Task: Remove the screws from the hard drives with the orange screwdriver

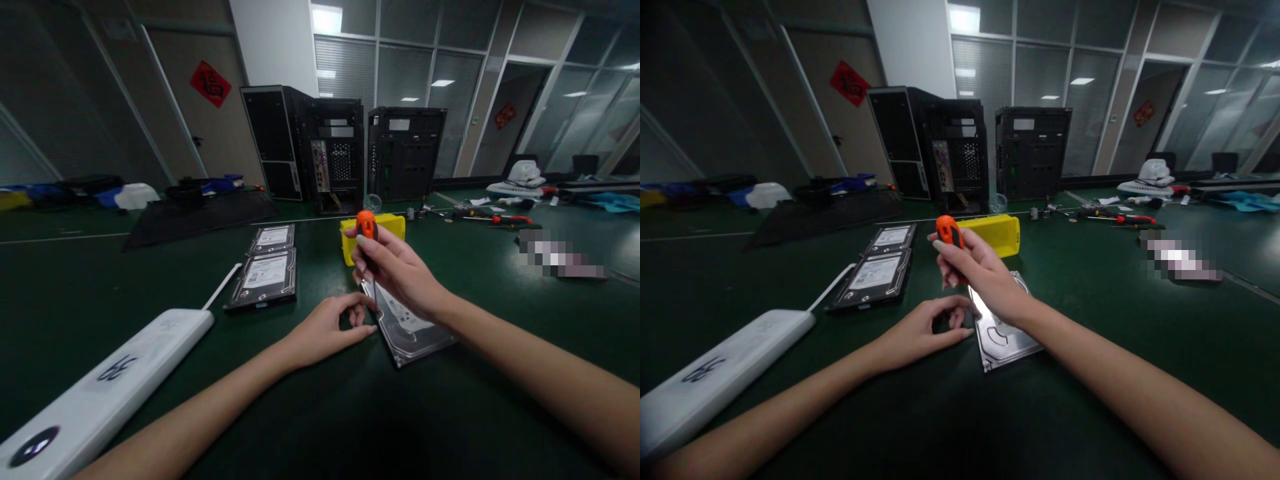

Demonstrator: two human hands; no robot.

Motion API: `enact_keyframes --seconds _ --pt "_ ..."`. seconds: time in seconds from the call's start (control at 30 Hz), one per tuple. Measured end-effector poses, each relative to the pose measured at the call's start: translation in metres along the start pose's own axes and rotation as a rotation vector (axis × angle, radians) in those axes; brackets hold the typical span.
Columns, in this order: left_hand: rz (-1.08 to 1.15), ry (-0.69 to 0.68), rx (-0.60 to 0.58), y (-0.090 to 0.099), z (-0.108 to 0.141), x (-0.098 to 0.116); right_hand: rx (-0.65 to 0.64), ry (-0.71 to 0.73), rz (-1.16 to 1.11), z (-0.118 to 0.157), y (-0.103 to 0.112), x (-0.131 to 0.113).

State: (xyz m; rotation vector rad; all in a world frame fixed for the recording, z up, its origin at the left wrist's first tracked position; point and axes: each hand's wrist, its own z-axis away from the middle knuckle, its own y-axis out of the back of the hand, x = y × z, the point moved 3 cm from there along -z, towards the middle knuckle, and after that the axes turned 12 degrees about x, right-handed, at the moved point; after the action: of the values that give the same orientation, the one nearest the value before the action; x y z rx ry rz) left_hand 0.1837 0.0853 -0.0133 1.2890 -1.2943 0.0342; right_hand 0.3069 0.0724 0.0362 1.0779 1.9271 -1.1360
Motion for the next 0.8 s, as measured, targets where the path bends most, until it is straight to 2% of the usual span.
enact_keyframes --seconds 0.4,0.67,0.8 --pt "-0.016 0.026 -0.008 0.0008 0.0002 0.0027 0.053 0.011 0.037 0.0002 0.0035 0.0013" --pt "-0.008 0.010 0.003 0.0009 -0.0003 0.0033 -0.038 -0.017 0.024 0.0024 -0.0029 -0.0019" --pt "-0.017 0.008 0.009 0.0004 -0.0003 0.0011 -0.018 -0.005 0.023 -0.0006 0.0003 0.0010"
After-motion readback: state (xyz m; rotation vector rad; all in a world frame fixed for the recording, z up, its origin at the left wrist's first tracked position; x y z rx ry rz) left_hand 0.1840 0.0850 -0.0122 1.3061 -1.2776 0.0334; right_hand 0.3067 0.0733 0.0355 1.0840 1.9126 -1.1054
